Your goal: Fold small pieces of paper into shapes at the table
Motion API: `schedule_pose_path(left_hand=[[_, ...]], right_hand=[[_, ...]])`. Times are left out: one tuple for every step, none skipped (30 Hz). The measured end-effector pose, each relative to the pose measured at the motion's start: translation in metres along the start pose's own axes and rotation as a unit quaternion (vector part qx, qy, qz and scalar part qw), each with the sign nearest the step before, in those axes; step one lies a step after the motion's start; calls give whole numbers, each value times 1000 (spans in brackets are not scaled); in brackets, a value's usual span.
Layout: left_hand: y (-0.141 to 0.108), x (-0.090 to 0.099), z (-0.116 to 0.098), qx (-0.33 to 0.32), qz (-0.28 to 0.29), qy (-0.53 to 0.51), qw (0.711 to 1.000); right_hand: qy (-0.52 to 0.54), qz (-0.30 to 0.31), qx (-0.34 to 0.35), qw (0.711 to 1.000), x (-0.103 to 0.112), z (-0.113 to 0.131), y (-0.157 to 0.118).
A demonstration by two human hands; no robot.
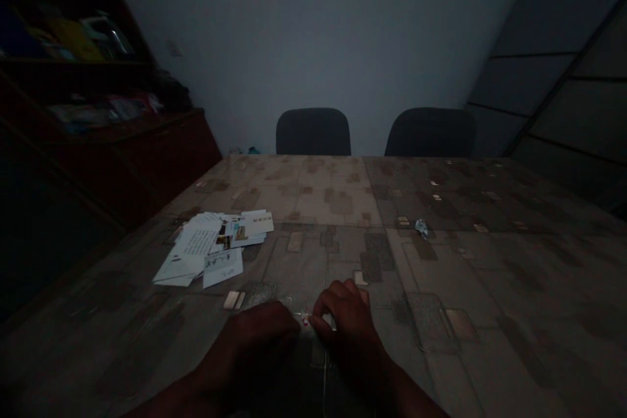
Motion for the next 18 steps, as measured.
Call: schedule_pose_path(left_hand=[[-1,0,0,0,7,-2,1000],[-3,0,0,9,11,-12,1000],[-3,-1,0,23,16,-24,999],[-4,-2,1,36,21,-32,999],[-4,-4,2,42,26,-32,998],[-5,-7,2,41,33,-24,998],[-5,-9,2,31,38,-7,999],[-5,-11,3,21,41,12,999],[-5,-13,4,13,44,30,999],[-5,-15,5,7,45,43,998],[-5,-16,6,3,48,50,998],[-5,-17,6,0,48,52,997],[-5,-16,6,-2,47,51,998],[-5,-16,6,-2,47,47,998],[-4,-15,5,-3,45,43,998],[-4,-15,5,-4,44,40,998],[-4,-14,4,-5,44,36,998],[-3,-14,4,-3,41,32,999]], right_hand=[[-6,0,-1,1000,-1,-1,0],[-10,0,-2,1000,-2,-1,-1],[-13,1,-3,1000,-2,-1,-1],[-16,0,-3,1000,-2,-1,-2],[-17,-2,-2,1000,-2,-1,-2],[-17,-3,0,1000,-2,-1,-2],[-16,-4,2,1000,-2,-1,-2],[-15,-4,4,1000,-1,-1,-2],[-11,-4,5,1000,-1,-1,-2],[-7,-3,4,1000,-1,-2,-2],[-3,-2,1,1000,-1,-2,-2],[2,-2,-5,1000,0,-3,-2],[7,-2,-12,1000,1,-3,-2],[12,-1,-20,1000,1,-4,-1],[18,-1,-29,999,2,-4,-1],[23,-1,-37,999,2,-4,-1],[26,-4,-45,999,3,-3,0],[26,-9,-52,998,4,-2,0]])
Point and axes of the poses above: each hand's wrist, its own y-axis towards the middle knuckle, its own x-axis out of the back of the hand, z = x × y, the point moved 4 cm from there along y, towards the middle knuckle, and after that the axes turned 6 degrees about -y, right-handed, at the moved point
